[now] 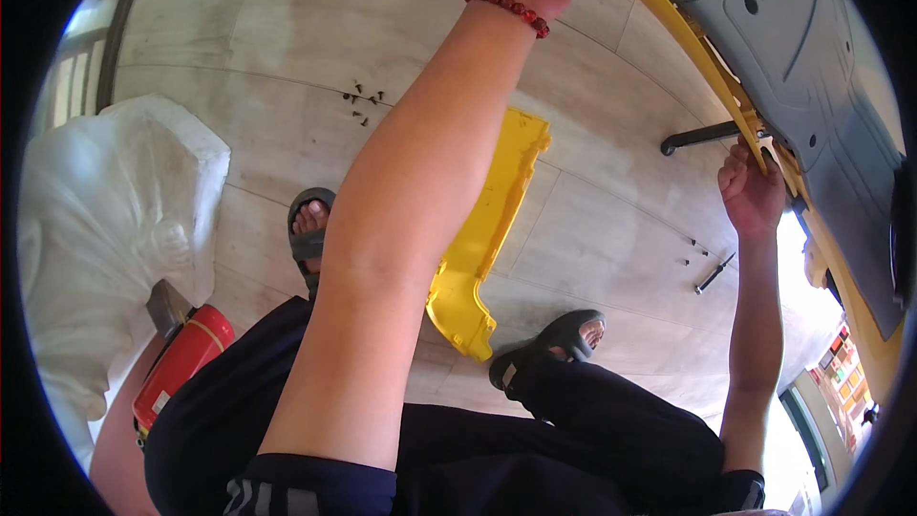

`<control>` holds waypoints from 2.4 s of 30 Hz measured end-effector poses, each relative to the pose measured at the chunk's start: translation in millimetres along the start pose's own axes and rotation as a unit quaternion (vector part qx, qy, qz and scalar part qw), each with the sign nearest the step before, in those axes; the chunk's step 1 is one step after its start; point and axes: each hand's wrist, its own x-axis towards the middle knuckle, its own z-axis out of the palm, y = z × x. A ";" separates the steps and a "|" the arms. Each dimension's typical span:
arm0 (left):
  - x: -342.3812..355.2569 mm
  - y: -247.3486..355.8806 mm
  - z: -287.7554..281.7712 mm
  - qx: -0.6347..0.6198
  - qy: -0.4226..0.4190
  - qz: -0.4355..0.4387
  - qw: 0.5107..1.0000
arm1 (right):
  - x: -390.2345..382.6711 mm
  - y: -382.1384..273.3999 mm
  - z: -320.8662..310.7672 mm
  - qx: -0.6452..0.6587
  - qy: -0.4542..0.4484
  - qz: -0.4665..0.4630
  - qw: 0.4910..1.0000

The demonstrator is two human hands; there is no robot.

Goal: Removing and reattaching yellow plastic body panels on an electric scooter.

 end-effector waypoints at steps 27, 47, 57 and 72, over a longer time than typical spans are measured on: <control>-21.2 7.1 -4.4 0.106 0.078 -0.025 0.991 | -2.7 -1.1 2.4 -0.002 0.068 -0.009 0.998; -32.3 10.0 27.2 0.059 0.031 0.020 0.998 | -3.3 -4.6 3.0 -0.029 0.083 -0.021 0.996; -31.4 12.1 27.1 0.108 0.098 -0.007 0.989 | -6.0 -1.7 7.1 -0.033 0.096 -0.021 0.995; -25.0 9.6 19.2 0.118 0.074 0.005 0.990 | -6.4 -4.3 2.8 -0.078 0.064 0.006 0.995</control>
